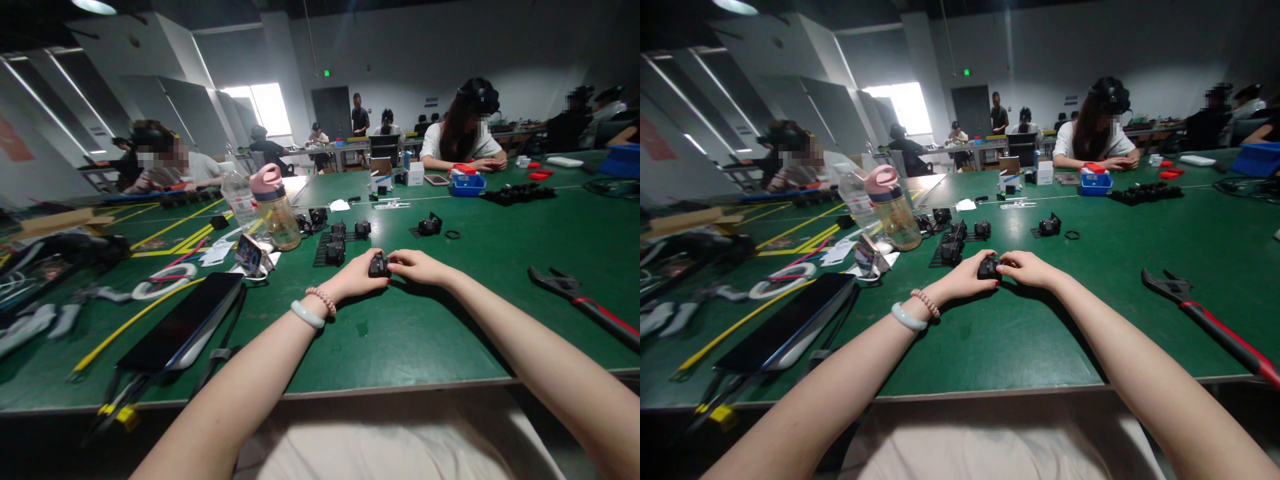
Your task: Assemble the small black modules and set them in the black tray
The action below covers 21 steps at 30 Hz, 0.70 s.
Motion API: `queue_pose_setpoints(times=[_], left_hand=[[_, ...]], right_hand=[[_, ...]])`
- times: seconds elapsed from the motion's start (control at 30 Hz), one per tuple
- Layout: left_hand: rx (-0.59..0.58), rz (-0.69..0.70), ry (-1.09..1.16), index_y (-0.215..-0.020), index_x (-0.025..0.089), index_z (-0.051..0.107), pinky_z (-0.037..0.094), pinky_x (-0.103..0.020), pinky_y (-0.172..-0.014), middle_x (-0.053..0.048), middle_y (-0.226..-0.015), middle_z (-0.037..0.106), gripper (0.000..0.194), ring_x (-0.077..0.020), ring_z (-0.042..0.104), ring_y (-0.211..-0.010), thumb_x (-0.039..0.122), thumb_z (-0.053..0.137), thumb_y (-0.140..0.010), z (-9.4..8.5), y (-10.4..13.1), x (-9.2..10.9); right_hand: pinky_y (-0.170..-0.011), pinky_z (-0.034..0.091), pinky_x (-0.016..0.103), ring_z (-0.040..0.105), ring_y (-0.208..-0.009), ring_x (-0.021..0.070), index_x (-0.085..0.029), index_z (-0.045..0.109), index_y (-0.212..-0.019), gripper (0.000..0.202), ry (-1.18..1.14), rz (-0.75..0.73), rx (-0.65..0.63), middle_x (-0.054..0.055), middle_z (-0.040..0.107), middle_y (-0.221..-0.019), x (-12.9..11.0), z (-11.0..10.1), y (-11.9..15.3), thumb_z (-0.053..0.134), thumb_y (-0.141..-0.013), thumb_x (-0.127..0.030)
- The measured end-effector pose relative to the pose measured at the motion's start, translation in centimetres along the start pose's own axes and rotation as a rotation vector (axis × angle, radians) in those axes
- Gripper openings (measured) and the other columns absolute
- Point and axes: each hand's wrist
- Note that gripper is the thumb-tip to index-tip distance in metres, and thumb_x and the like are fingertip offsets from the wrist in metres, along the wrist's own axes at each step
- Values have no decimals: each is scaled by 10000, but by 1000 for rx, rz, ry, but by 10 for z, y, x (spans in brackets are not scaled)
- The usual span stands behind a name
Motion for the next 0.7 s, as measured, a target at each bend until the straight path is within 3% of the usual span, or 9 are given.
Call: queue_pose_setpoints(times=[0.47, 0.7], left_hand=[[-9, -38, 35, -1105, 165, 392, 389, -312, -769, -63, -991, 530, 569, -194, 510, -870, 331, 560, -587, -3, 2, 5], [-11, -16, 34, -1101, 167, 393, 390, -307, -762, -60, -983, 537, 566, -190, 516, -859, 358, 556, -594, -2, 1, 3]], right_hand=[[-568, 367, 233, 459, -610, 100, -172, 400, -1057, 499, -120, -31, -29, -3, 523, -709, 2, 1, 4, 542, -645, -415], [-559, 346, 213, 432, -599, 84, -184, 402, -1029, 457, -128, -47, -38, -19, 494, -709, 1, 1, 3, 546, -646, -389]])
Point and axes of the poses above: each hand's wrist, its own y-axis away from the middle knuckle, its own z-axis out of the palm, x = y × z
